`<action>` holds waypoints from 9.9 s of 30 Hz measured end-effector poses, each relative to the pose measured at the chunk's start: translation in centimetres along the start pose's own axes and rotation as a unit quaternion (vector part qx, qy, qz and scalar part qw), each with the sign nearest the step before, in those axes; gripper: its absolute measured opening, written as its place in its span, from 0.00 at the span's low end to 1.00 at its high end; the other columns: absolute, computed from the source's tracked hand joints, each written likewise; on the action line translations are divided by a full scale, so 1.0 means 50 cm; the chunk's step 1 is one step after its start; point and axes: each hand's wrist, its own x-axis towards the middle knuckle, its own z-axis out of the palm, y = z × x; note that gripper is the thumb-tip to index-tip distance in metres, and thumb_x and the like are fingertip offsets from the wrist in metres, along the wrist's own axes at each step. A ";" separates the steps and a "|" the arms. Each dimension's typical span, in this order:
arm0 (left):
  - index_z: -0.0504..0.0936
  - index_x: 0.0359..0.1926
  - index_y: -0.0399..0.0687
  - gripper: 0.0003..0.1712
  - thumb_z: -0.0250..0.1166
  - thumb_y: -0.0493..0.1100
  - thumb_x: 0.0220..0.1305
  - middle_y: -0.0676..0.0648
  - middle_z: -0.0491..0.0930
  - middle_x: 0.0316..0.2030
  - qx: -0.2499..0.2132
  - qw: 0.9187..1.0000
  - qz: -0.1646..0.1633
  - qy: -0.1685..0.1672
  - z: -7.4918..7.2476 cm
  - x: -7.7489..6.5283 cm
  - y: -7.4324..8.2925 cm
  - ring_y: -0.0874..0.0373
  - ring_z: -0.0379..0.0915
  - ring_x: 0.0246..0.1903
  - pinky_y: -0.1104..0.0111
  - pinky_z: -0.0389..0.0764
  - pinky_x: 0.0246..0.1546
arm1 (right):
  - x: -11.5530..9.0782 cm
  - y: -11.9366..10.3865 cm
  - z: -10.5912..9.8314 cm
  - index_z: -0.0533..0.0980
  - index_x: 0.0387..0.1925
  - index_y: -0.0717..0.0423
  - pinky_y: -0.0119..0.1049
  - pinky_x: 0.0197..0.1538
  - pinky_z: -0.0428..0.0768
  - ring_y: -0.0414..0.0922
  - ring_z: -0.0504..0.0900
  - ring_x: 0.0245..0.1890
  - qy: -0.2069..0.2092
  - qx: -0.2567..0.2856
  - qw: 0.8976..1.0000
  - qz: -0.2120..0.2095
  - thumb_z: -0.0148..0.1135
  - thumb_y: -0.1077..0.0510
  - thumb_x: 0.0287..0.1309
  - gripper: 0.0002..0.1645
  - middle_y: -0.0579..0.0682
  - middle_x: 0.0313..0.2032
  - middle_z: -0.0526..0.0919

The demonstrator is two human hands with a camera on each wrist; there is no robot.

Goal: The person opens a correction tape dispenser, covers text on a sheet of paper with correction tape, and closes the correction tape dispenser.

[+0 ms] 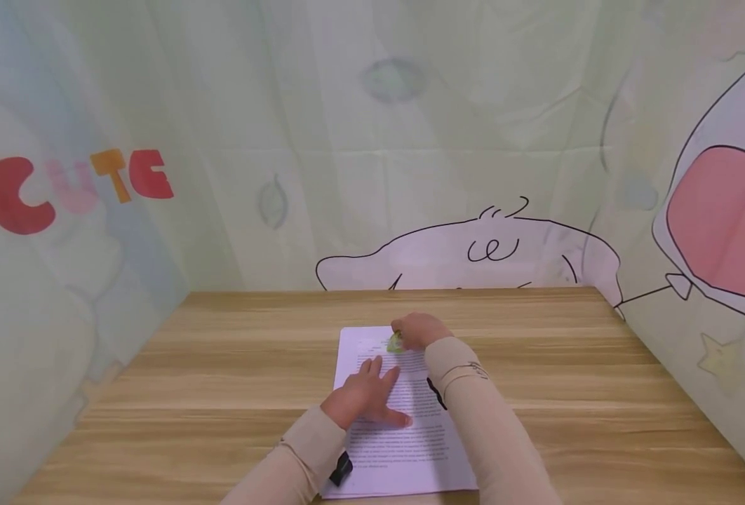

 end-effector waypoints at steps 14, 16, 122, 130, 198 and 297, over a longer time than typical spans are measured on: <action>0.61 0.67 0.54 0.55 0.64 0.74 0.41 0.38 0.54 0.69 0.012 1.000 0.003 0.004 -0.005 -0.007 0.004 0.45 0.51 0.68 0.49 0.68 0.57 | 0.005 0.021 0.016 0.74 0.50 0.51 0.49 0.57 0.71 0.53 0.76 0.52 0.017 0.038 0.999 0.013 0.62 0.58 0.54 0.20 0.53 0.50 0.79; 0.61 0.67 0.54 0.55 0.64 0.73 0.41 0.38 0.54 0.69 0.011 1.000 0.003 0.004 -0.005 -0.009 0.003 0.45 0.51 0.68 0.49 0.68 0.57 | 0.005 0.029 0.021 0.75 0.48 0.51 0.50 0.55 0.72 0.52 0.77 0.50 0.037 0.058 0.998 0.009 0.62 0.59 0.53 0.19 0.52 0.47 0.80; 0.65 0.64 0.54 0.50 0.65 0.71 0.42 0.47 0.59 0.67 0.021 0.994 0.085 0.061 -0.005 0.006 0.070 0.45 0.55 0.66 0.50 0.72 0.52 | -0.024 0.045 -0.002 0.75 0.52 0.49 0.44 0.49 0.74 0.48 0.76 0.45 -0.022 -0.001 1.000 0.021 0.62 0.62 0.49 0.25 0.52 0.49 0.80; 0.66 0.64 0.54 0.49 0.65 0.71 0.42 0.47 0.60 0.66 0.022 0.995 0.083 0.059 -0.004 0.003 0.073 0.46 0.56 0.65 0.50 0.72 0.51 | -0.028 0.049 -0.001 0.75 0.53 0.49 0.45 0.50 0.74 0.49 0.76 0.45 -0.021 -0.004 0.999 0.027 0.62 0.62 0.48 0.26 0.54 0.49 0.79; 0.60 0.68 0.57 0.52 0.61 0.74 0.45 0.47 0.55 0.69 0.051 0.995 0.077 0.031 -0.003 0.020 0.079 0.46 0.53 0.67 0.52 0.69 0.57 | -0.086 0.121 0.020 0.76 0.42 0.55 0.48 0.44 0.75 0.49 0.76 0.36 0.092 0.093 0.991 0.034 0.62 0.58 0.47 0.17 0.52 0.36 0.81; 0.34 0.72 0.55 0.44 0.36 0.70 0.65 0.38 0.20 0.70 -0.103 0.976 -0.073 0.179 -0.033 -0.013 -0.212 0.41 0.08 0.68 0.40 0.21 0.63 | -0.183 0.109 0.101 0.72 0.28 0.65 0.42 0.30 0.72 0.48 0.70 0.26 0.133 0.025 0.972 0.192 0.65 0.40 0.49 0.30 0.60 0.32 0.76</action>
